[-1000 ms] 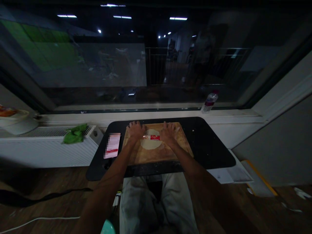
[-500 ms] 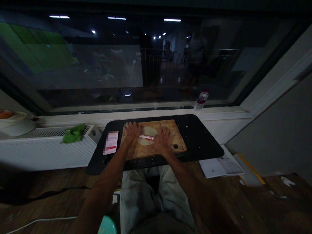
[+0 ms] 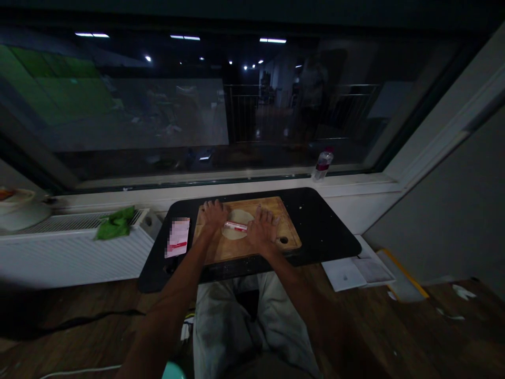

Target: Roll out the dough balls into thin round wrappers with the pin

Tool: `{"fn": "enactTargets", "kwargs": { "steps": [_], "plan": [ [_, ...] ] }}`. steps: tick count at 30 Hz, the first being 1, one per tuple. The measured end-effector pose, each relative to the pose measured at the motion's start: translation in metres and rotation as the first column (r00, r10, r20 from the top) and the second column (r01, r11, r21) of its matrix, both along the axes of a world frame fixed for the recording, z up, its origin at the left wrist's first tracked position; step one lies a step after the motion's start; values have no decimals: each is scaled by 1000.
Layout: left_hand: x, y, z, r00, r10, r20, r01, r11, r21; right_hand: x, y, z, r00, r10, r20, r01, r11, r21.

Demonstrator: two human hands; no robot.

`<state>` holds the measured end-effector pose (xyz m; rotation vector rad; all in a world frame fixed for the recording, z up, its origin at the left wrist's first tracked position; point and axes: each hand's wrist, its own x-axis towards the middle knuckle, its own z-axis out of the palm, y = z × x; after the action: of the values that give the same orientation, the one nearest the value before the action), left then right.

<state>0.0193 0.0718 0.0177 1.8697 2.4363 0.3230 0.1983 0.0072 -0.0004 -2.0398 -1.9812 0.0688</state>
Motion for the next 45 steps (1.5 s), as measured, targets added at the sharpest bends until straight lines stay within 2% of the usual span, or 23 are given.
{"fn": "enactTargets", "kwargs": {
  "steps": [4,9,16,21,25,30,38,45],
  "plan": [
    [1,0,0,1000,-5,-18,6,996,87,6,16,10,1000,24,-1,-24,1000,-18],
    [1,11,0,1000,-14,-13,15,994,111,11,42,12,999,36,-38,-36,999,3],
    [-2,38,-1,993,-38,107,16,980,200,16,93,19,999,31,-45,-27,997,78],
    [-5,42,0,986,10,164,-39,983,177,17,113,25,998,60,-28,-56,990,130],
    [-3,28,-2,994,36,100,-47,993,111,18,112,22,996,85,-9,-83,986,143],
    [7,1,-3,998,63,-27,-61,995,73,19,104,16,996,86,26,-86,996,35],
    [28,-47,-6,996,87,-29,-85,993,84,30,82,5,986,153,67,-147,986,-80],
    [35,-82,-15,999,26,-33,-21,990,142,31,71,1,987,161,18,-160,986,-50]
  ]
}}
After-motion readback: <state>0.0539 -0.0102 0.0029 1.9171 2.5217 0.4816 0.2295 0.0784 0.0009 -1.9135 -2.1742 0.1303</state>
